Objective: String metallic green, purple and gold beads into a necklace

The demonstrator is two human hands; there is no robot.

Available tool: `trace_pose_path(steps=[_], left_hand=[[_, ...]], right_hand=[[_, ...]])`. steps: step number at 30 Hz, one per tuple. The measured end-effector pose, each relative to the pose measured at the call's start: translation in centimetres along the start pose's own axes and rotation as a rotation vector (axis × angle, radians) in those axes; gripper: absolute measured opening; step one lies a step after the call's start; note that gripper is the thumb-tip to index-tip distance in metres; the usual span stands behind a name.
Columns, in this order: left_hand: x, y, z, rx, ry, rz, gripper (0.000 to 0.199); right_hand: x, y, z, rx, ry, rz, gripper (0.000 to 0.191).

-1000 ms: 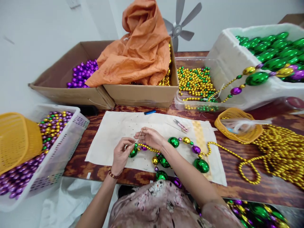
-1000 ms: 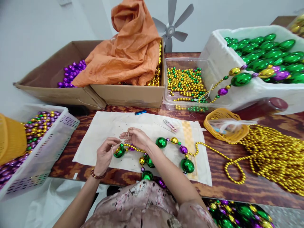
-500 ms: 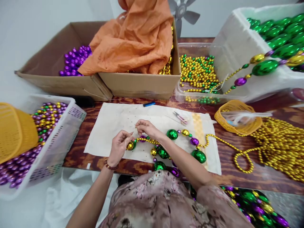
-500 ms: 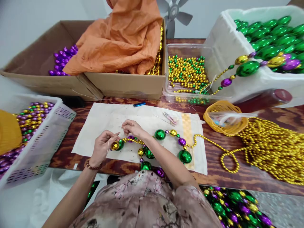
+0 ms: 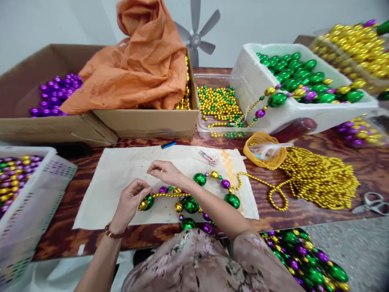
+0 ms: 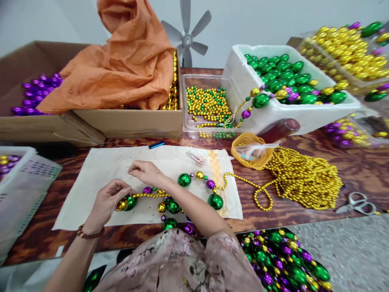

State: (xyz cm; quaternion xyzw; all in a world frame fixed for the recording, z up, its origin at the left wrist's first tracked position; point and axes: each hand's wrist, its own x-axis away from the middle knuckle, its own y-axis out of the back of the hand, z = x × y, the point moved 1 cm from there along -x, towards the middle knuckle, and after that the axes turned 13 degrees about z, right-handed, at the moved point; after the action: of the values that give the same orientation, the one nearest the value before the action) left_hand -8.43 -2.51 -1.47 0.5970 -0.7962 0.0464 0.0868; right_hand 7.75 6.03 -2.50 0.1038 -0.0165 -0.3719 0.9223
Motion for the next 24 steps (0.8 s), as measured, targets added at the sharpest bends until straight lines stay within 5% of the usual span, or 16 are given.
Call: trace_pose_path(steps=[4,8,11,19,22,24], left_hand=[[-0.3,0.2,0.3,0.049,-0.023,-0.071,0.033],[-0.4,-0.1,0.5,0.067,-0.041,-0.129,0.032],[-0.6,-0.6,0.9,0.066,-0.05,-0.176,0.032],[-0.7,-1.2,1.5,0.03,-0.092,-0.247,0.027],[-0.7,-1.2,1.7,-0.029,-0.124,-0.257,0.022],[-0.7,-1.3,1.8,-0.062,-0.145,-0.26,0.02]], right_hand=[[3.8,4.9,-1.3,0.46,-0.263,-0.179,0.01],[9.1,11.9,-3.2,0.632,-0.588,-0.335,0.015],[11.4,14.5,-4.7,0.732,-0.739,-0.339,0.012],[12.4,14.9,-5.8,0.81,-0.773,-0.368,0.032],[12.1,14.2,-4.2,0.789,-0.658,-0.378,0.034],[11.3,12.2,-2.8,0.745,-0.493,-0.272,0.035]])
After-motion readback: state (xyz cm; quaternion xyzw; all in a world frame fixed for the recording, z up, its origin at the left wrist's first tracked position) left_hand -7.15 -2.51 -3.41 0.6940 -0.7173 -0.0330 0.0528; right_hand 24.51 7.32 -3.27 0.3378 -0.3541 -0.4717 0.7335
